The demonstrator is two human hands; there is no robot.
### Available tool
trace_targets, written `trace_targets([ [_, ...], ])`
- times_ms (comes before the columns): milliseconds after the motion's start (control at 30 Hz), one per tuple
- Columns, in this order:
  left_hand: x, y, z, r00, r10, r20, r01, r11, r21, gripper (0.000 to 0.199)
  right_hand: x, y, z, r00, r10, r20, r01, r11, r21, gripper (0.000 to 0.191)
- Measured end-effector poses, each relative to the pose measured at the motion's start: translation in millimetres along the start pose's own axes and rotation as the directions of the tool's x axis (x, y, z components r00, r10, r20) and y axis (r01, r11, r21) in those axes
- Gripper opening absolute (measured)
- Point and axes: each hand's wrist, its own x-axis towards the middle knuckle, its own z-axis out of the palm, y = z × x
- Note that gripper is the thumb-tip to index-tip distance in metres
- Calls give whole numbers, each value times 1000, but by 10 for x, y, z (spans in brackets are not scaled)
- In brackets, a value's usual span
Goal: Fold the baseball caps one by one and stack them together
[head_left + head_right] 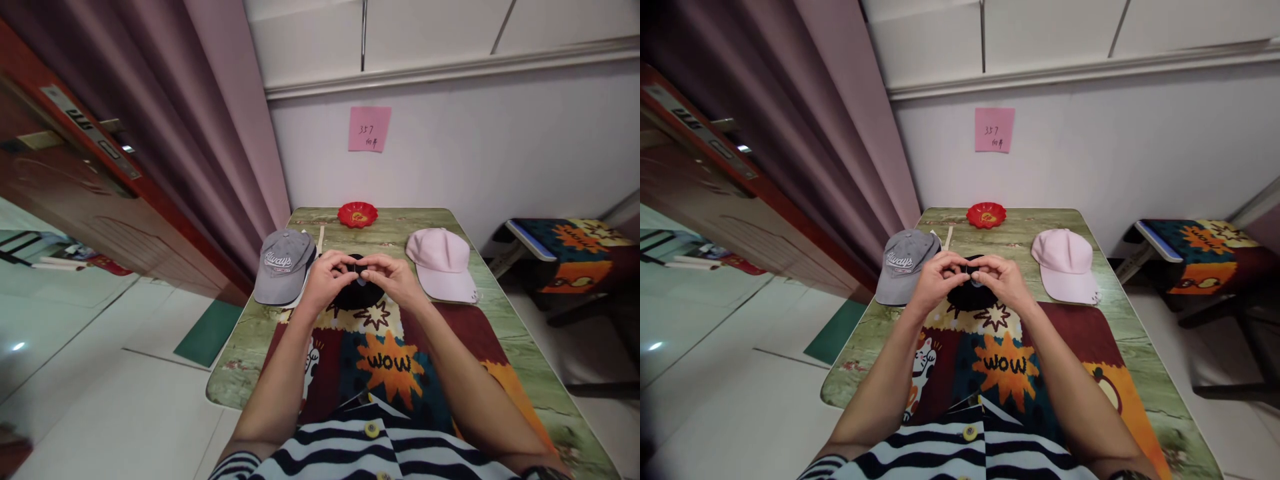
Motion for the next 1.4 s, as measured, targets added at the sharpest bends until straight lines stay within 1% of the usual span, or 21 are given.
trace_targets([
  [67,-2,-17,17,994,-104,-33,101,991,-83,29,-3,31,49,999,-4,-36,4,1000,-11,30],
  [133,-9,-18,34,980,-196,-30,189,967,-169,33,-7,61,105,998,-8,-61,6,1000,-23,30],
  [200,-18,-7,47,971,-234,-45,219,951,-217,33,-13,85,160,996,-24,-84,20,999,-47,29],
  [300,-30,18,51,969,-203,-143,180,971,-160,27,-22,99,224,993,-63,-99,56,996,-69,25],
  [367,-36,40,40,970,-164,-182,147,984,-102,24,-25,87,245,994,-75,-85,69,995,-66,26],
  [433,-43,65,24,974,-162,-158,145,983,-114,24,-24,57,250,994,-81,-72,75,993,-88,26],
  [500,-50,82,13,975,-199,-98,178,966,-188,24,-20,16,249,993,-92,-76,80,986,-143,25],
  [567,-54,83,17,969,-238,-67,213,942,-260,24,-16,-24,252,989,-108,-99,83,970,-228,23],
  [633,-54,67,36,961,-265,-77,230,924,-305,24,-15,-56,266,984,-134,-120,89,943,-320,21],
  [700,-50,42,61,957,-273,-98,227,915,-334,25,-16,-75,289,976,-178,-127,117,915,-387,24],
  [800,-41,10,76,957,-258,-131,199,916,-347,35,-19,-83,318,961,-256,-104,184,873,-452,28],
  [900,-26,-19,45,951,-235,-199,168,938,-304,40,-19,-82,319,954,-285,-96,202,844,-496,26],
  [1033,-8,-85,-23,936,-179,-302,140,979,-149,36,-11,-87,302,951,-296,-89,215,841,-497,25],
  [1167,-7,-144,-55,934,-107,-340,108,994,-16,31,-11,-72,305,949,-301,-91,206,815,-541,29],
  [1233,-11,-155,-71,936,-102,-336,121,992,36,31,-14,-53,301,949,-298,-104,190,802,-567,36],
  [1300,-12,-155,-93,949,-99,-299,137,984,110,29,-16,-39,287,944,-315,-96,199,778,-596,42],
  [1400,-3,-140,-118,971,-34,-238,87,973,214,23,-12,-48,257,930,-367,-31,253,698,-670,43],
])
